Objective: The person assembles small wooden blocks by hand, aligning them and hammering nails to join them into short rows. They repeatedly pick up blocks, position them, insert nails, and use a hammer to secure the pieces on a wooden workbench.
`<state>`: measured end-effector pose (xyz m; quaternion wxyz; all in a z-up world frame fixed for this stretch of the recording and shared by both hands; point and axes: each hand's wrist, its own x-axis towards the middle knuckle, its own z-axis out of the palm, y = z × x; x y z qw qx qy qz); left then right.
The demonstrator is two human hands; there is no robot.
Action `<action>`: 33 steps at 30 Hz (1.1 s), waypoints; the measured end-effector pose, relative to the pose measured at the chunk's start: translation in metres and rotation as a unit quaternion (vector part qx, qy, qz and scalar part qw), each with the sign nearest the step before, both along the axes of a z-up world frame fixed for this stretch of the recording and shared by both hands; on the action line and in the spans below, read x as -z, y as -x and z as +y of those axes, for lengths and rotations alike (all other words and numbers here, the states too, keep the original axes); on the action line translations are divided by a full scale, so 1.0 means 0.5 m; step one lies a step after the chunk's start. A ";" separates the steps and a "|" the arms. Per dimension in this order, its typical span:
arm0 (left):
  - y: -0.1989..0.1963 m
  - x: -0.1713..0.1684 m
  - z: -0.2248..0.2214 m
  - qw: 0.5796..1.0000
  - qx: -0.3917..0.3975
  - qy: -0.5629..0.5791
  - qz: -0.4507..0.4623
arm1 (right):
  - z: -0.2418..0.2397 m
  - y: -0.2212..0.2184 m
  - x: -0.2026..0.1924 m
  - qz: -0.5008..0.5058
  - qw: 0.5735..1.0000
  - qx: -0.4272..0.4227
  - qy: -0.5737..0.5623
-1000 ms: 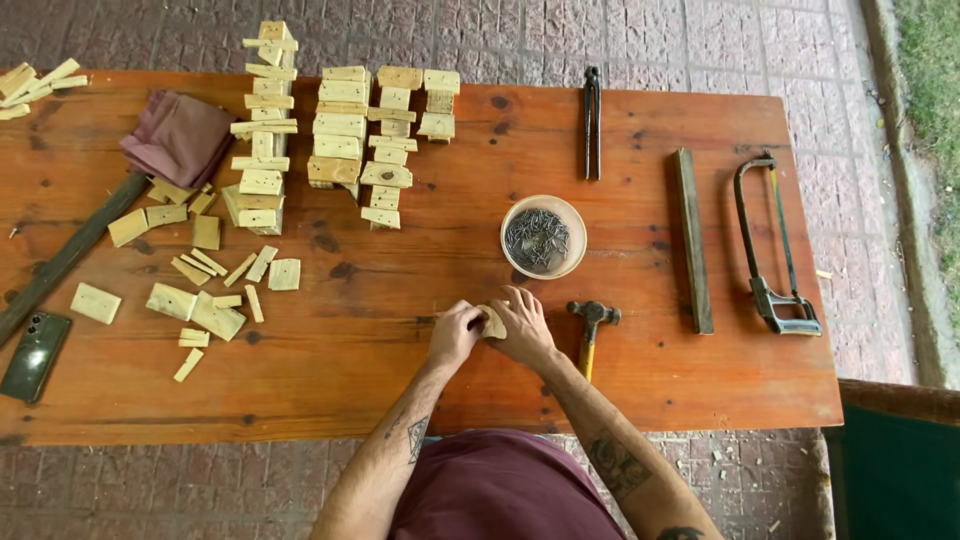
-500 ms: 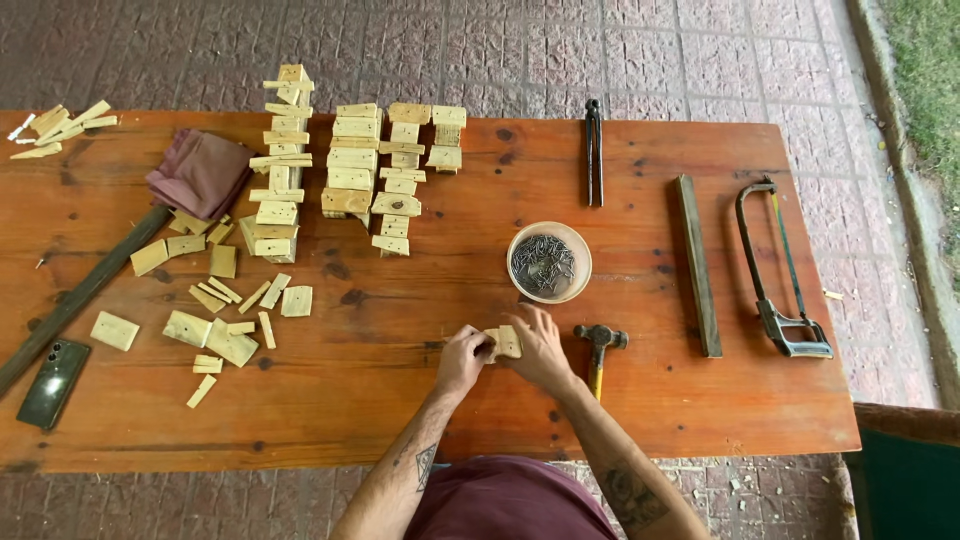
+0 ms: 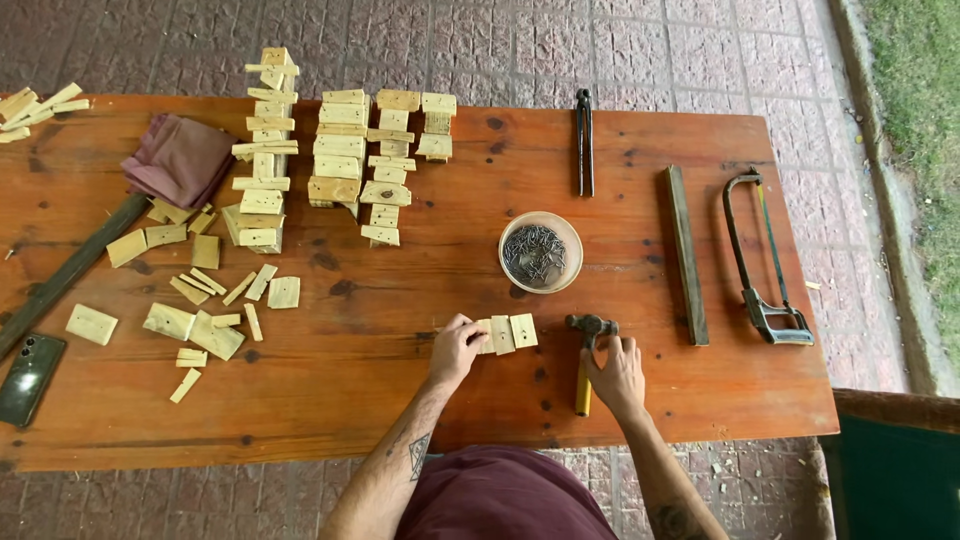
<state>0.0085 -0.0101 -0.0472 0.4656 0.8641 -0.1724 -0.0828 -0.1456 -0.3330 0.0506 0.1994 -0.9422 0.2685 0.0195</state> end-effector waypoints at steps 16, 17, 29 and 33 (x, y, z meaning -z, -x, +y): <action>-0.015 -0.005 0.010 0.999 0.043 0.007 -0.023 | -0.018 0.054 0.065 0.113 0.986 0.122 -0.031; -0.013 0.000 0.009 0.999 0.039 -0.007 -0.034 | -0.012 0.045 0.046 0.121 0.983 0.134 -0.032; -0.007 -0.019 0.010 0.998 0.038 -0.033 -0.028 | 0.191 -0.015 -0.065 0.033 0.966 0.040 -0.252; -0.008 -0.020 0.007 0.998 0.037 -0.048 -0.023 | 0.247 -0.042 -0.060 0.097 0.972 0.005 -0.215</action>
